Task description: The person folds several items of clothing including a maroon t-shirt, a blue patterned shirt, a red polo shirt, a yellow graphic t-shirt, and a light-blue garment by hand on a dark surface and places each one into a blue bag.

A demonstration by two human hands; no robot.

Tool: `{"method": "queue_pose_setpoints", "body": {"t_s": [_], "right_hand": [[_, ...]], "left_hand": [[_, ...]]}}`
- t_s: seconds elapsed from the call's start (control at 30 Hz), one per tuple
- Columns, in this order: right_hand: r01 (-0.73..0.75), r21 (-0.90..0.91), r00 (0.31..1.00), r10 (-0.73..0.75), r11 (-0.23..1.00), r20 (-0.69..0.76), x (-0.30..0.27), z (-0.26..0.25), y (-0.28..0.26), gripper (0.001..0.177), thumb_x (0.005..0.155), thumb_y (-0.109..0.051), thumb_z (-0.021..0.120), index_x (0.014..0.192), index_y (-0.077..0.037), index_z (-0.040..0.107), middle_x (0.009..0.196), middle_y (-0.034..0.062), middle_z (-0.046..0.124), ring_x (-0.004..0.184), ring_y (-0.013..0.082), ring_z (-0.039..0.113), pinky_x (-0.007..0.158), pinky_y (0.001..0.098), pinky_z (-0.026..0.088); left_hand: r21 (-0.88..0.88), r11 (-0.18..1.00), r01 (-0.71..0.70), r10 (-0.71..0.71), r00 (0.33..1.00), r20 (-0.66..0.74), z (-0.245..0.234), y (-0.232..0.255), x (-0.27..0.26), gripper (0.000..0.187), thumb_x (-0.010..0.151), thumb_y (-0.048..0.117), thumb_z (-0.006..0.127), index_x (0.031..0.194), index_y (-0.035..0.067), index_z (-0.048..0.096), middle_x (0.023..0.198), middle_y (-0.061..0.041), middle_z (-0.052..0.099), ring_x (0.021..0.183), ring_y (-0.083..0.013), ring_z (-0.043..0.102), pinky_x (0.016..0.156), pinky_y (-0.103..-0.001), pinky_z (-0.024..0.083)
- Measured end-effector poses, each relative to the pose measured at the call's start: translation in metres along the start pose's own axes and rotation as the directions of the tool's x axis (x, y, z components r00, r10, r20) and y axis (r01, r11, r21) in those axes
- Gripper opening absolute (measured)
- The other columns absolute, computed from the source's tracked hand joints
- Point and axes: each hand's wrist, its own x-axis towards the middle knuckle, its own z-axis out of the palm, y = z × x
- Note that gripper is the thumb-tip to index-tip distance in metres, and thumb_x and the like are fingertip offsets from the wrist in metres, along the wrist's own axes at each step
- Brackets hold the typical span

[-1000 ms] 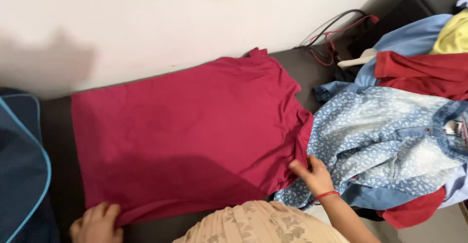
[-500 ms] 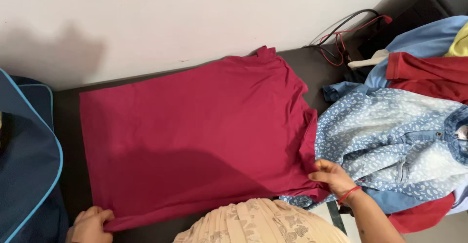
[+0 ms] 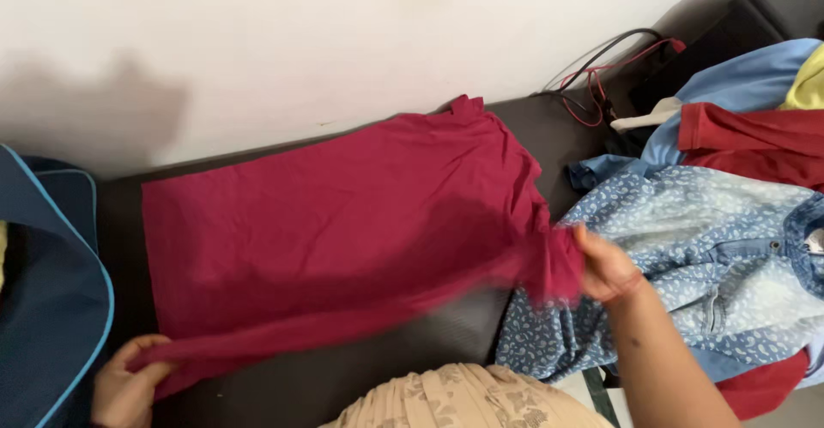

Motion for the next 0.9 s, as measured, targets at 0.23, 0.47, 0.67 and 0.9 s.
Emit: {"method": "queue_pose_setpoints", "body": {"t_s": [0.23, 0.47, 0.67, 0.9], "right_hand": [[0.071, -0.620, 0.732, -0.463, 0.781, -0.500, 0.099, -0.005, 0.027, 0.036, 0.093, -0.027, 0.076, 0.122, -0.006, 0.074, 0.117, 0.0098, 0.073, 0.103, 0.0226, 0.071, 0.089, 0.0410, 0.056], [-0.134, -0.959, 0.644, -0.713, 0.250, -0.276, 0.076, -0.048, 0.060, 0.034, 0.081, -0.021, 0.076, 0.111, -0.007, 0.070, 0.099, 0.0129, 0.077, 0.091, 0.0259, 0.074, 0.084, 0.0381, 0.057], [-0.383, -0.923, 0.665, -0.680, 0.044, -0.308, 0.028, -0.010, 0.041, 0.032, 0.076, -0.016, 0.076, 0.107, -0.007, 0.072, 0.098, 0.0176, 0.074, 0.093, 0.0354, 0.071, 0.085, 0.0453, 0.056], [0.165, -0.926, 0.690, -0.631, -0.340, 0.354, 0.068, 0.101, 0.095, 0.044, 0.078, -0.025, 0.075, 0.118, -0.009, 0.067, 0.129, 0.0163, 0.064, 0.122, 0.0366, 0.060, 0.103, 0.0478, 0.048]], "left_hand": [[-0.105, 0.982, 0.157, -0.164, 0.985, -0.061, 0.029, 0.061, -0.022, 0.087, 0.090, -0.007, 0.066, 0.164, 0.008, 0.023, 0.137, -0.031, 0.061, 0.128, -0.0322, 0.061, 0.106, -0.048, 0.047], [-0.080, 0.982, 0.172, -0.172, 0.985, 0.009, 0.017, 0.050, -0.019, 0.109, 0.078, -0.024, 0.060, 0.168, 0.022, 0.020, 0.141, -0.027, 0.059, 0.130, -0.0320, 0.060, 0.108, -0.049, 0.051], [0.144, 0.984, 0.108, -0.098, 0.992, -0.073, 0.022, 0.050, -0.035, 0.103, 0.081, -0.017, 0.065, 0.166, 0.020, 0.020, 0.138, -0.024, 0.062, 0.124, -0.0318, 0.064, 0.106, -0.047, 0.052], [0.856, 0.228, -0.464, 0.643, 0.732, 0.226, 0.168, 0.090, -0.090, 0.052, 0.080, 0.037, 0.068, 0.127, 0.014, 0.064, 0.140, -0.008, 0.058, 0.134, -0.0293, 0.049, 0.110, -0.056, 0.038]]}}
